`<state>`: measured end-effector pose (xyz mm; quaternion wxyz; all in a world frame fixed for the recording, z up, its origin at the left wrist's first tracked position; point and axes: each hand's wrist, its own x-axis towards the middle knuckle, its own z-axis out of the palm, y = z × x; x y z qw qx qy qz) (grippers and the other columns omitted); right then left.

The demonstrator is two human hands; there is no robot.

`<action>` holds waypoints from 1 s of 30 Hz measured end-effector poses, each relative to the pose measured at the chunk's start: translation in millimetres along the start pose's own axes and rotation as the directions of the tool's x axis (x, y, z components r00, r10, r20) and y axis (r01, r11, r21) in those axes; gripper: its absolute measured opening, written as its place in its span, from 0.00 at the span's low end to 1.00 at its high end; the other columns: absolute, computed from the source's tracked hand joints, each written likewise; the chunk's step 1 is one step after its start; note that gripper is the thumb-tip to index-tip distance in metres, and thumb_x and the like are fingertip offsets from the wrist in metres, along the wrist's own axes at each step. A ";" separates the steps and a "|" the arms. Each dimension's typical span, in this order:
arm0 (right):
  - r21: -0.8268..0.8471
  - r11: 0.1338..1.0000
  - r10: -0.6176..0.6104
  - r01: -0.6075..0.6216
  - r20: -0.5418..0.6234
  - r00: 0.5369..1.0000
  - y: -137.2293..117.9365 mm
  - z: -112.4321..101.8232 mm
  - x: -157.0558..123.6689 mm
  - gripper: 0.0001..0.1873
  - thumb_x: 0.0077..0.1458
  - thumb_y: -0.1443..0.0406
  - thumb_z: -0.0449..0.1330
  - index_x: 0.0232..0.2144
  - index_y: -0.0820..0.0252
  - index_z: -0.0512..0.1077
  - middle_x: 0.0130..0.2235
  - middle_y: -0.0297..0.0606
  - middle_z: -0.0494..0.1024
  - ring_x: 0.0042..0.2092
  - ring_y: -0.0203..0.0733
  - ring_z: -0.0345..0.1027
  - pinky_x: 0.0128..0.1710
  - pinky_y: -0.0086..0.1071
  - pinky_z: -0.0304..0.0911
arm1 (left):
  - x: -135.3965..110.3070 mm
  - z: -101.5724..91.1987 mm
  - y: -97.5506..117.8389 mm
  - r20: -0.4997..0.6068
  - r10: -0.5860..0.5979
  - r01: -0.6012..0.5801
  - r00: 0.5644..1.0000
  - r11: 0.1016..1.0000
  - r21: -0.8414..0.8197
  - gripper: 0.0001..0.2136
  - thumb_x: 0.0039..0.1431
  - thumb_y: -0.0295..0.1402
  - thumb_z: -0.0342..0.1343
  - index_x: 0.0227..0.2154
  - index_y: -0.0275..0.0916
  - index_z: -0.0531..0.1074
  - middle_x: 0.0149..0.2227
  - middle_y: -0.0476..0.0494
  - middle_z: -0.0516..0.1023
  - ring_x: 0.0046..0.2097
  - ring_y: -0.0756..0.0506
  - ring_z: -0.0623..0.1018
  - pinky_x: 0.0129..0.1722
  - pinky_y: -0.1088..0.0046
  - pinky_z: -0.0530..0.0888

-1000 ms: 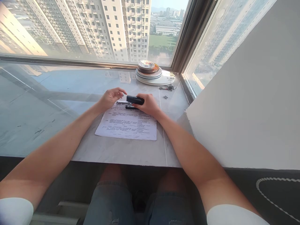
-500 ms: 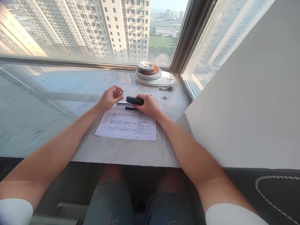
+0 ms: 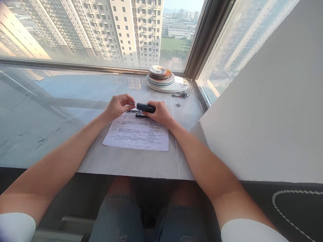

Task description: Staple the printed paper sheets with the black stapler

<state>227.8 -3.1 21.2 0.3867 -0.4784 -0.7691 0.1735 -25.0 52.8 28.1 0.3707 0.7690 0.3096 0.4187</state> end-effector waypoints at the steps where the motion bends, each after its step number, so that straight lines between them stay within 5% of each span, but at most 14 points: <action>1: 0.000 1.000 0.003 -0.003 0.001 1.000 -0.2 0.0 0.0 0.18 0.54 0.49 0.72 0.35 0.57 0.79 0.29 0.34 0.78 0.32 0.40 0.65 0.37 0.35 0.59 | -0.3 0.2 0.9 -0.005 0.003 -0.003 1.000 1.000 -0.001 0.17 0.53 0.45 0.74 0.37 0.38 0.79 0.41 0.39 0.81 0.39 0.45 0.81 0.41 0.63 0.81; 13: -0.008 1.000 -0.006 0.006 0.003 1.000 0.7 -0.1 0.7 0.17 0.54 0.51 0.72 0.34 0.57 0.78 0.29 0.33 0.77 0.32 0.39 0.65 0.36 0.35 0.58 | 1.3 -2.0 -5.6 -0.034 0.014 -0.013 0.999 0.999 0.035 0.18 0.52 0.47 0.74 0.40 0.39 0.85 0.38 0.40 0.85 0.42 0.42 0.83 0.48 0.60 0.81; 21: -0.007 1.000 0.000 0.000 -0.003 1.000 -0.8 0.1 0.0 0.17 0.54 0.51 0.72 0.35 0.57 0.79 0.29 0.33 0.77 0.32 0.40 0.65 0.36 0.35 0.59 | 2.1 -5.2 -9.8 -0.100 0.007 0.005 0.995 0.993 0.121 0.18 0.52 0.49 0.74 0.40 0.42 0.87 0.36 0.41 0.86 0.39 0.43 0.80 0.42 0.62 0.76; 30: 0.000 1.000 -0.013 0.013 -0.009 1.000 0.0 -0.2 0.4 0.16 0.54 0.52 0.72 0.33 0.57 0.78 0.28 0.32 0.76 0.32 0.39 0.64 0.36 0.35 0.59 | 0.5 -6.5 -6.4 0.142 0.064 -0.105 0.988 0.947 0.304 0.15 0.61 0.51 0.67 0.38 0.43 0.85 0.38 0.42 0.85 0.43 0.42 0.80 0.45 0.63 0.73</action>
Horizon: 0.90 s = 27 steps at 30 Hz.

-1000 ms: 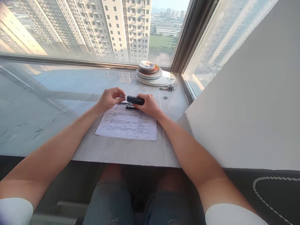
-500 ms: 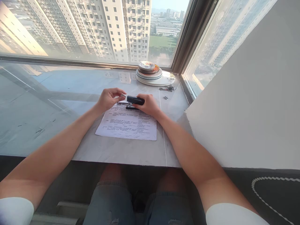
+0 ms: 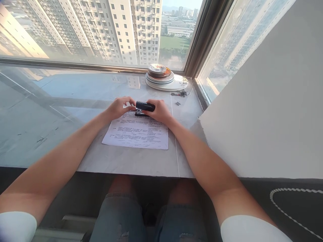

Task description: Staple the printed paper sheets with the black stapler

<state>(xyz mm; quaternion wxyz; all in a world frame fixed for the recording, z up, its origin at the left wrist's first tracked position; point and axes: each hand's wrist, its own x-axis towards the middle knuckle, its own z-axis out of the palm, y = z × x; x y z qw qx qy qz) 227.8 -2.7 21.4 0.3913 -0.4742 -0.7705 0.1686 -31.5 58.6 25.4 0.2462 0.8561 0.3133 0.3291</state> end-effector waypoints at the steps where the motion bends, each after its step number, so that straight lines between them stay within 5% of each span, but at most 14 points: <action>1: 0.000 1.000 0.002 -0.002 0.000 1.000 -0.3 -0.2 -0.1 0.16 0.54 0.51 0.72 0.33 0.57 0.78 0.28 0.32 0.76 0.32 0.39 0.64 0.36 0.35 0.59 | -0.5 0.1 -0.2 0.002 -0.001 0.001 1.000 1.000 0.005 0.15 0.62 0.50 0.67 0.39 0.43 0.84 0.37 0.43 0.85 0.42 0.42 0.81 0.46 0.63 0.73; 12: -0.006 1.000 -0.002 0.002 0.021 1.000 1.1 0.2 -0.4 0.18 0.56 0.49 0.71 0.35 0.57 0.79 0.30 0.34 0.78 0.34 0.41 0.66 0.38 0.35 0.60 | -5.8 -4.6 15.9 -0.054 0.014 -0.016 0.998 0.999 -0.034 0.15 0.52 0.51 0.74 0.32 0.45 0.87 0.32 0.44 0.85 0.36 0.42 0.83 0.44 0.63 0.78; 27: 0.011 1.000 -0.003 0.003 0.031 1.000 -4.1 -1.5 -0.8 0.16 0.55 0.52 0.72 0.34 0.57 0.78 0.30 0.34 0.78 0.34 0.40 0.66 0.37 0.36 0.59 | -6.2 -4.3 5.7 -0.030 0.009 -0.011 1.000 0.998 -0.061 0.13 0.50 0.47 0.77 0.32 0.45 0.87 0.32 0.43 0.85 0.38 0.43 0.83 0.45 0.64 0.77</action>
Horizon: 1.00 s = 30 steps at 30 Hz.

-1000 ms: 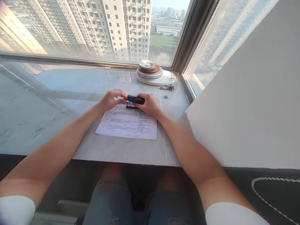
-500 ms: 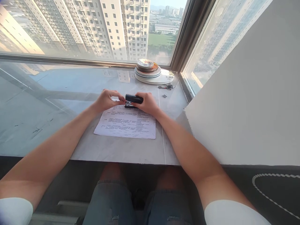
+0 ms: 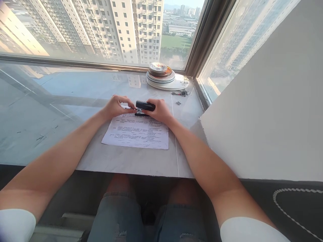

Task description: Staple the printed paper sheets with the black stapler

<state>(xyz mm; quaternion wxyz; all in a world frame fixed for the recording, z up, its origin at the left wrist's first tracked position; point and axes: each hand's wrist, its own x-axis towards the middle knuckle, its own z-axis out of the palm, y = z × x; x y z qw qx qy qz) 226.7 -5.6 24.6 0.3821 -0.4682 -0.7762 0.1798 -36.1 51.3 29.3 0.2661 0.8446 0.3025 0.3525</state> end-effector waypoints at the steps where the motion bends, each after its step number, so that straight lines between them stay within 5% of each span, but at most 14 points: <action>1: -0.002 1.000 -0.002 0.002 -0.001 1.000 0.7 0.1 -0.1 0.16 0.55 0.52 0.72 0.35 0.57 0.78 0.30 0.34 0.78 0.34 0.40 0.66 0.37 0.36 0.59 | 0.1 -0.2 -0.4 -0.001 -0.006 0.006 1.000 1.000 -0.001 0.13 0.50 0.47 0.77 0.32 0.45 0.87 0.32 0.43 0.85 0.38 0.42 0.83 0.45 0.63 0.76; 30: 0.020 1.000 0.021 -0.021 -0.011 1.000 3.6 0.3 2.0 0.14 0.52 0.56 0.72 0.36 0.60 0.80 0.31 0.35 0.80 0.34 0.41 0.69 0.38 0.34 0.61 | -12.1 -29.1 -9.7 0.095 -0.130 0.131 0.987 0.991 -0.011 0.15 0.49 0.49 0.77 0.33 0.44 0.88 0.36 0.42 0.88 0.41 0.40 0.85 0.50 0.62 0.79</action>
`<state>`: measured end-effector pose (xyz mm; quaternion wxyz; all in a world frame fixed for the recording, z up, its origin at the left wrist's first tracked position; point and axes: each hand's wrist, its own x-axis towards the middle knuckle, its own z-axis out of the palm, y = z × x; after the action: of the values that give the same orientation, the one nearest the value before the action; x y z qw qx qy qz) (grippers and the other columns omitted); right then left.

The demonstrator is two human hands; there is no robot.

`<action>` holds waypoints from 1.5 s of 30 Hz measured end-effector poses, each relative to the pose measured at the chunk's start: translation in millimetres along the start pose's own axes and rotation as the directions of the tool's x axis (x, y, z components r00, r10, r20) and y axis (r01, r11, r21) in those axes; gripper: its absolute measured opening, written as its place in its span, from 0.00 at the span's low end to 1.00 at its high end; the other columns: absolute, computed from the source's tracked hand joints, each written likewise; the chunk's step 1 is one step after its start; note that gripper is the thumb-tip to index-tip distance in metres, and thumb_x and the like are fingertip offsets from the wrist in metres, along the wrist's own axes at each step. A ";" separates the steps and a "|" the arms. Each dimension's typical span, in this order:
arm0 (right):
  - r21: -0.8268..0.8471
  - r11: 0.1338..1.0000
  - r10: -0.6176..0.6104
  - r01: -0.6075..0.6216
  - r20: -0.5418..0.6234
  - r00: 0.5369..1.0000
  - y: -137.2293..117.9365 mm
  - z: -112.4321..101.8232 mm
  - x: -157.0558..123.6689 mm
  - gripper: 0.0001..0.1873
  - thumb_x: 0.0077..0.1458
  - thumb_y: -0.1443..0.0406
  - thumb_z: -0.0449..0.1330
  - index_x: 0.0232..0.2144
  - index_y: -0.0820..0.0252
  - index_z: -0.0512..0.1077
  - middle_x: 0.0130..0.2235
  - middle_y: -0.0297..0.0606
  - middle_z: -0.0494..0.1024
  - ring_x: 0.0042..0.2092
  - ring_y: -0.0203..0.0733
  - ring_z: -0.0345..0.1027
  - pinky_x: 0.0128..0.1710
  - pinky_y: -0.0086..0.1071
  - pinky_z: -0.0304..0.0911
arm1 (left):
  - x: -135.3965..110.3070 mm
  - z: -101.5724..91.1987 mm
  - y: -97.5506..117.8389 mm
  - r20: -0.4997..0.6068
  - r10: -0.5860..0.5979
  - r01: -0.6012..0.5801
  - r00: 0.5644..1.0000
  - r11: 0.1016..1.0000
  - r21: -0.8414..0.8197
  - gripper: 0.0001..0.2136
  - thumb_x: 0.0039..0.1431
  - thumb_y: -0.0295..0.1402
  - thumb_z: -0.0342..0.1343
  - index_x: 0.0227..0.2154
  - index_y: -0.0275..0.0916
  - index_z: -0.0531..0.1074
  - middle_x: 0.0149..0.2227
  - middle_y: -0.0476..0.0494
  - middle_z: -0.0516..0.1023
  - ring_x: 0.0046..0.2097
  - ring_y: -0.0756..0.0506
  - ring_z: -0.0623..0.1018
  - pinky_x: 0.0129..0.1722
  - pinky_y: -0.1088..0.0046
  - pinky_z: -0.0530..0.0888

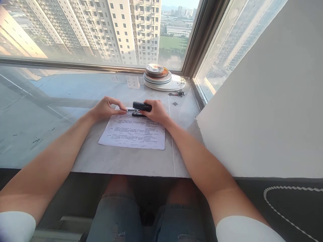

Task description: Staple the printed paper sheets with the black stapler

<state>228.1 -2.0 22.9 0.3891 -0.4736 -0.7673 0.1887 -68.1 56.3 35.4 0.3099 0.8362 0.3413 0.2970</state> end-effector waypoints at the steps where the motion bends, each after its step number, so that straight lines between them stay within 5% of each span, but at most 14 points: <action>1: 0.004 1.000 0.002 -0.002 -0.003 1.000 1.1 -0.3 0.2 0.14 0.52 0.57 0.72 0.36 0.60 0.80 0.31 0.35 0.80 0.34 0.41 0.69 0.39 0.34 0.61 | -0.9 -2.5 -1.9 0.007 -0.011 0.011 1.000 1.000 -0.011 0.15 0.49 0.49 0.77 0.33 0.44 0.88 0.36 0.42 0.88 0.42 0.40 0.85 0.50 0.61 0.79; 5: 0.016 1.000 -0.005 0.005 -0.015 1.000 3.4 -1.7 0.0 0.14 0.52 0.56 0.72 0.36 0.60 0.81 0.31 0.34 0.80 0.35 0.41 0.69 0.40 0.35 0.61 | -0.5 -5.2 -5.0 0.047 -0.022 0.024 0.999 0.999 -0.039 0.16 0.53 0.49 0.75 0.37 0.43 0.89 0.38 0.41 0.88 0.44 0.39 0.85 0.51 0.60 0.78; 9: 0.073 0.994 -0.081 0.082 -0.011 0.997 -1.2 -0.2 -2.2 0.17 0.52 0.54 0.73 0.37 0.59 0.81 0.34 0.35 0.82 0.36 0.41 0.70 0.41 0.35 0.62 | 7.1 12.6 3.4 -0.022 0.063 -0.064 0.998 0.997 -0.040 0.24 0.51 0.50 0.76 0.47 0.42 0.85 0.42 0.40 0.88 0.46 0.39 0.84 0.53 0.58 0.77; 13: 0.122 0.985 -0.128 0.121 0.053 0.990 -9.3 4.1 -4.7 0.20 0.54 0.49 0.72 0.39 0.58 0.80 0.35 0.35 0.80 0.36 0.41 0.69 0.41 0.35 0.63 | 13.9 31.9 13.9 -0.038 0.135 -0.136 0.990 0.991 -0.012 0.27 0.51 0.57 0.74 0.45 0.42 0.81 0.45 0.42 0.86 0.46 0.41 0.83 0.52 0.59 0.76; 17: 0.170 0.983 -0.084 0.076 0.038 0.996 -16.7 9.4 -6.6 0.23 0.56 0.46 0.71 0.41 0.59 0.78 0.33 0.33 0.77 0.35 0.39 0.66 0.39 0.34 0.61 | 16.0 25.3 8.0 -0.089 0.146 -0.151 0.985 0.988 -0.045 0.31 0.46 0.62 0.74 0.43 0.42 0.81 0.42 0.42 0.85 0.43 0.42 0.82 0.49 0.61 0.76; 20: 0.175 0.981 -0.106 0.082 0.130 0.986 -23.0 13.8 -8.5 0.22 0.56 0.47 0.72 0.40 0.59 0.78 0.34 0.34 0.78 0.37 0.40 0.67 0.40 0.33 0.62 | 16.7 10.0 -7.9 -0.164 0.097 -0.122 0.982 0.982 -0.147 0.30 0.49 0.64 0.71 0.38 0.41 0.82 0.39 0.39 0.85 0.37 0.44 0.80 0.40 0.66 0.75; 24: 0.123 0.988 -0.123 0.095 0.251 0.960 -32.0 17.6 -12.6 0.17 0.58 0.51 0.71 0.41 0.56 0.79 0.36 0.34 0.79 0.38 0.41 0.69 0.42 0.33 0.63 | 20.4 0.8 -24.7 -0.507 -0.087 -0.070 0.858 0.956 -0.284 0.32 0.65 0.66 0.54 0.28 0.39 0.78 0.29 0.40 0.81 0.27 0.49 0.73 0.29 0.72 0.69; 29: 0.152 0.988 -0.005 -0.037 0.266 0.964 -38.0 4.1 -24.6 0.20 0.53 0.51 0.72 0.42 0.57 0.82 0.37 0.33 0.80 0.40 0.42 0.72 0.42 0.32 0.64 | 23.9 4.0 -23.8 -0.488 -0.177 0.004 0.855 0.943 -0.333 0.29 0.68 0.59 0.56 0.25 0.37 0.79 0.24 0.43 0.77 0.24 0.51 0.69 0.27 0.74 0.66; 33: 0.024 0.991 0.114 -0.129 0.329 0.938 -36.6 -37.7 -51.1 0.18 0.53 0.53 0.72 0.42 0.56 0.84 0.37 0.34 0.81 0.41 0.46 0.74 0.44 0.36 0.67 | 24.5 4.1 -24.6 -0.505 -0.221 0.028 0.834 0.932 -0.362 0.26 0.69 0.54 0.55 0.24 0.37 0.78 0.23 0.43 0.76 0.23 0.51 0.68 0.26 0.74 0.65; 37: -0.186 0.961 0.228 -0.203 0.126 0.965 -24.6 -78.7 -94.8 0.18 0.53 0.56 0.70 0.46 0.51 0.83 0.53 0.41 0.82 0.56 0.56 0.73 0.59 0.47 0.67 | 24.5 6.7 -30.9 -0.472 -0.192 0.043 0.861 0.950 -0.309 0.24 0.68 0.52 0.54 0.24 0.38 0.78 0.24 0.44 0.76 0.23 0.51 0.68 0.26 0.73 0.65; 39: -0.245 0.923 0.291 -0.297 -0.060 0.955 -14.4 -83.5 -117.7 0.29 0.53 0.58 0.68 0.58 0.49 0.78 0.61 0.44 0.76 0.64 0.59 0.68 0.67 0.52 0.63 | 24.6 8.6 -33.4 -0.464 -0.184 0.053 0.866 0.958 -0.281 0.24 0.67 0.51 0.54 0.24 0.39 0.78 0.24 0.44 0.75 0.22 0.50 0.68 0.26 0.72 0.65; 41: -0.238 0.850 0.388 -0.469 -0.319 0.865 -3.3 -77.6 -135.7 0.43 0.50 0.58 0.67 0.68 0.52 0.68 0.66 0.49 0.71 0.68 0.62 0.64 0.69 0.56 0.62 | 25.0 9.7 -35.0 -0.458 -0.192 0.070 0.868 0.960 -0.270 0.23 0.67 0.51 0.53 0.24 0.39 0.78 0.24 0.44 0.75 0.22 0.50 0.68 0.26 0.72 0.64; 43: -0.180 0.810 0.455 -0.559 -0.409 0.791 7.0 -67.3 -144.5 0.50 0.48 0.61 0.64 0.74 0.56 0.60 0.70 0.52 0.67 0.71 0.63 0.62 0.71 0.57 0.60 | 25.8 10.0 -36.0 -0.449 -0.206 0.089 0.869 0.960 -0.267 0.23 0.67 0.49 0.52 0.24 0.39 0.77 0.24 0.45 0.75 0.22 0.49 0.68 0.26 0.72 0.65; 45: -0.150 0.808 0.467 -0.570 -0.426 0.774 15.7 -60.2 -142.0 0.48 0.47 0.63 0.61 0.72 0.56 0.63 0.70 0.51 0.69 0.71 0.63 0.61 0.73 0.56 0.58 | 26.4 9.7 -37.0 -0.439 -0.217 0.104 0.872 0.958 -0.266 0.22 0.66 0.48 0.52 0.24 0.39 0.77 0.24 0.45 0.75 0.22 0.49 0.68 0.27 0.72 0.65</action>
<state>319.2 -123.3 -9.1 0.3897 -0.7435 -0.5359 0.0903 -60.0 94.4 10.1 0.3396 0.6670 0.4365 0.4992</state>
